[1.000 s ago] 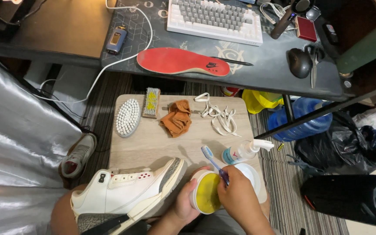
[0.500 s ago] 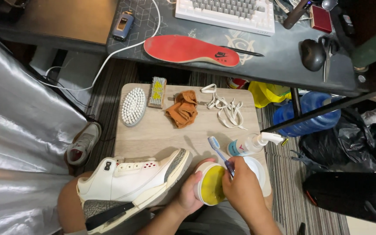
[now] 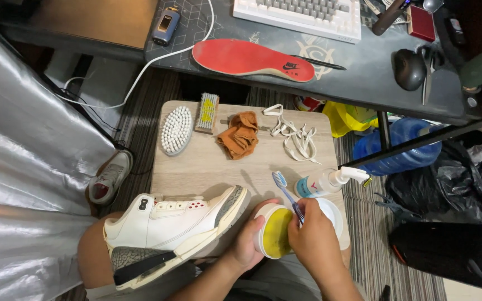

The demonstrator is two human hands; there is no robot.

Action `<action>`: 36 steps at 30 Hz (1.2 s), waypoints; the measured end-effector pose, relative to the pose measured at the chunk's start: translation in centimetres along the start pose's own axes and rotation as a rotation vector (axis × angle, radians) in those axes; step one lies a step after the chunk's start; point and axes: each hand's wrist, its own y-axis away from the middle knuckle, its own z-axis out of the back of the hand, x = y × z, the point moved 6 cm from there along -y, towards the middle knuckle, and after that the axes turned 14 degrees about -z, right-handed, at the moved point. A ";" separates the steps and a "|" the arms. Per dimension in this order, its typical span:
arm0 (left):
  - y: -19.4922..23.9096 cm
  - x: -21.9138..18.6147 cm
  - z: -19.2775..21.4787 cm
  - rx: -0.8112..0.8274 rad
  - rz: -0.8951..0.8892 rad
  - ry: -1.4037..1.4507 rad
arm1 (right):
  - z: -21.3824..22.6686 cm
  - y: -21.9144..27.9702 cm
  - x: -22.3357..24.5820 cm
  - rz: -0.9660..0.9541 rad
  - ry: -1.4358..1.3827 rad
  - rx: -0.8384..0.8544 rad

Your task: The person cleans a white sneaker by scrubbing the toe and side panels with a toothbrush dipped in a yellow cleaning solution, then wipes the shoe with an orange cloth. The shoe is held on the lap throughout the process.

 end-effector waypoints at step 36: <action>3.8 -1.7 0.8 -0.194 0.153 0.149 | 2.3 -1.0 7.5 0.045 -0.038 0.008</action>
